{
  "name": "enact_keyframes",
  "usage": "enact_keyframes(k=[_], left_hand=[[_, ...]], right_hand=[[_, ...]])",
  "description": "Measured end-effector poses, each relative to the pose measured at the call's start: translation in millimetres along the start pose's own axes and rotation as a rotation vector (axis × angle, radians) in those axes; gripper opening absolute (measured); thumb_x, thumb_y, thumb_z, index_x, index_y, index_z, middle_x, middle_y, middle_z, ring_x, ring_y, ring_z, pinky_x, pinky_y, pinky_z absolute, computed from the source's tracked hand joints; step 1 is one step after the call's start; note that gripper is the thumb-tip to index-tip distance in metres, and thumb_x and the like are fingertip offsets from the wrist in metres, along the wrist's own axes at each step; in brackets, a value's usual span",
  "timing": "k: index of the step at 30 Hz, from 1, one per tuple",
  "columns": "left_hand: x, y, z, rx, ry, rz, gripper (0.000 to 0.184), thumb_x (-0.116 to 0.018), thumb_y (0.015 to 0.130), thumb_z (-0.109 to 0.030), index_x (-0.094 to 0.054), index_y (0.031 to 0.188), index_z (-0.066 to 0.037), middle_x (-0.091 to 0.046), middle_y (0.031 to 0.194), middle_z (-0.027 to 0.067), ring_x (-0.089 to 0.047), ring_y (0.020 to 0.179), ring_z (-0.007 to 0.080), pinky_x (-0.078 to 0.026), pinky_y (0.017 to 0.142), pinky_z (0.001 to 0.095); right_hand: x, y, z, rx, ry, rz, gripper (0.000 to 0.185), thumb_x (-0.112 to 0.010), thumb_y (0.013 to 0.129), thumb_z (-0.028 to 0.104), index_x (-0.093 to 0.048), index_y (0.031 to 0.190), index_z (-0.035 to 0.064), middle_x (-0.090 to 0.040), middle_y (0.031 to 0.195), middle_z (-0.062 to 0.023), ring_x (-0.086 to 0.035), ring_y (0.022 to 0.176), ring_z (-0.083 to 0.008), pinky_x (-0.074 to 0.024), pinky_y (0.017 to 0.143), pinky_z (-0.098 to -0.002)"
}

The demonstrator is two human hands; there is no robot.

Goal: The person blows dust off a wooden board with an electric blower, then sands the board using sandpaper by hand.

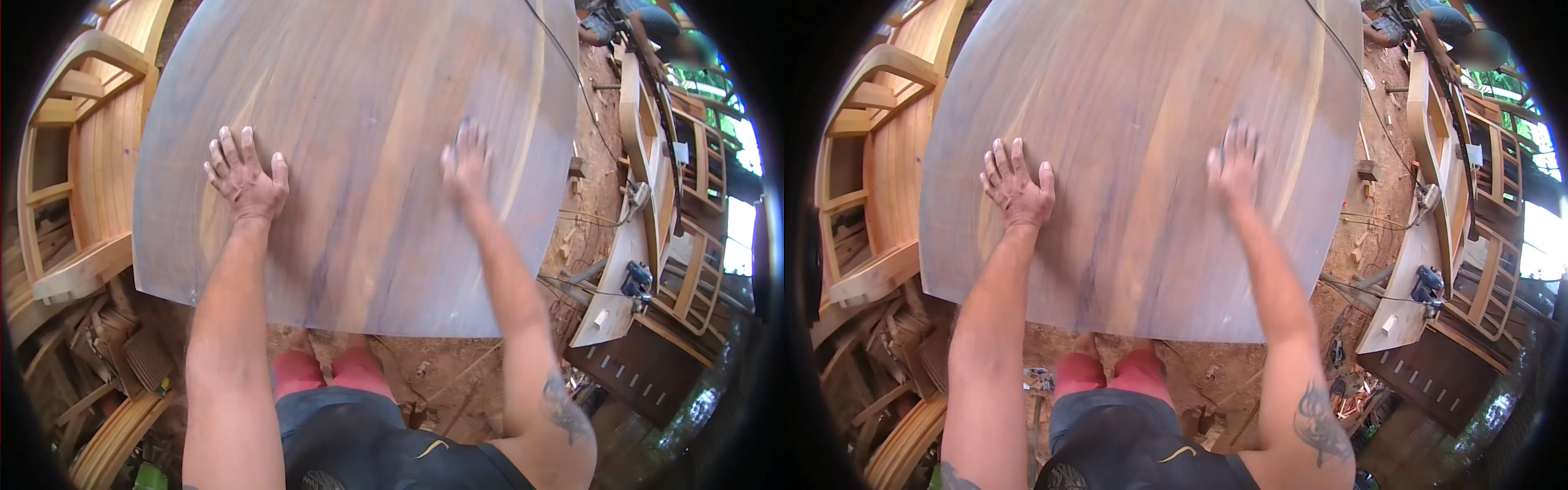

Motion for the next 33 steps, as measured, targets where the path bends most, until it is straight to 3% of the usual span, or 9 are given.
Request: enact_keyframes(k=[3,6,8,11,15,18,22,27,33], left_hand=[[2,0,-1,-0.001,-0.008,-0.012,0.076,-0.057,0.093,-0.049,-0.036,0.159,-0.017,-0.026,0.168,0.0187,-0.020,0.156,0.0419,-0.011,0.125,0.0632],[3,-4,-1,-0.004,0.000,-0.012,0.077,-0.057,0.092,-0.049,-0.037,0.158,-0.017,-0.027,0.168,0.0195,-0.021,0.156,0.0426,-0.012,0.126,0.0632],[3,-1,-1,-0.005,0.000,-0.018,0.076,-0.057,0.092,-0.049,-0.037,0.159,-0.017,-0.026,0.168,0.0192,-0.020,0.156,0.0425,-0.012,0.125,0.0635],[2,2,0,-0.009,-0.016,-0.026,0.076,-0.057,0.094,-0.048,-0.035,0.159,-0.017,-0.026,0.168,0.0186,-0.020,0.156,0.0420,-0.013,0.125,0.0641],[4,2,-2,-0.011,-0.021,-0.015,0.076,-0.057,0.093,-0.047,-0.035,0.159,-0.017,-0.025,0.168,0.0193,-0.019,0.156,0.0425,-0.012,0.125,0.0637],[3,0,-2,-0.011,-0.018,0.002,0.076,-0.057,0.093,-0.047,-0.036,0.159,-0.017,-0.025,0.168,0.0196,-0.019,0.156,0.0425,-0.011,0.125,0.0632],[4,-1,-3,-0.011,-0.035,-0.009,0.075,-0.057,0.093,-0.047,-0.036,0.159,-0.017,-0.025,0.168,0.0195,-0.018,0.156,0.0423,-0.011,0.125,0.0630],[1,1,0,-0.001,-0.024,0.000,0.075,-0.056,0.094,-0.048,-0.035,0.159,-0.017,-0.024,0.169,0.0189,-0.018,0.157,0.0415,-0.010,0.126,0.0632],[3,-4,-2,0.005,-0.007,0.012,0.075,-0.055,0.094,-0.049,-0.035,0.159,-0.017,-0.024,0.169,0.0186,-0.017,0.157,0.0412,-0.010,0.126,0.0632]], right_hand=[[37,-192,74,0.048,0.097,0.180,0.081,-0.056,0.097,0.033,-0.024,0.163,-0.0008,-0.018,0.171,-0.0258,-0.014,0.159,-0.0466,-0.0086,0.125,-0.0660],[72,-338,127,-0.028,0.225,0.386,0.080,-0.055,0.095,0.031,-0.028,0.160,-0.0058,-0.019,0.168,-0.0327,-0.013,0.158,-0.0486,-0.0058,0.124,-0.0682],[71,-352,132,-0.026,0.241,0.461,0.078,-0.055,0.095,0.032,-0.032,0.158,-0.0075,-0.021,0.167,-0.0341,-0.014,0.158,-0.0498,-0.0055,0.124,-0.0686],[50,-282,107,0.027,0.090,0.461,0.076,-0.056,0.095,0.035,-0.037,0.155,-0.0073,-0.025,0.166,-0.0321,-0.017,0.157,-0.0480,-0.0078,0.125,-0.0656],[-2,10,30,0.097,0.030,0.089,0.071,-0.048,0.102,0.042,-0.037,0.159,0.0007,-0.022,0.172,-0.0205,-0.017,0.159,-0.0407,-0.0106,0.127,-0.0607],[-28,168,-23,-0.032,-0.017,0.084,0.075,-0.041,0.104,0.051,-0.031,0.163,0.0042,-0.019,0.173,-0.0172,-0.017,0.159,-0.0376,-0.0099,0.128,-0.0581],[-33,213,-28,-0.194,-0.007,0.052,0.076,-0.040,0.104,0.052,-0.033,0.162,0.0041,-0.023,0.172,-0.0172,-0.020,0.159,-0.0380,-0.0116,0.127,-0.0582],[-6,23,38,0.037,0.068,0.032,0.069,-0.045,0.104,0.042,-0.037,0.159,0.0001,-0.024,0.171,-0.0196,-0.019,0.158,-0.0407,-0.0120,0.126,-0.0620],[73,-326,153,0.049,0.239,0.465,0.079,-0.057,0.094,0.034,-0.032,0.158,-0.0053,-0.021,0.166,-0.0354,-0.014,0.157,-0.0513,-0.0077,0.124,-0.0679]])
Point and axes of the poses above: each hand's wrist, its own y-axis towards the middle knuckle, its own x-axis out of the back of the hand, z = x × y, the point moved 7 cm from there along y, towards the middle knuckle
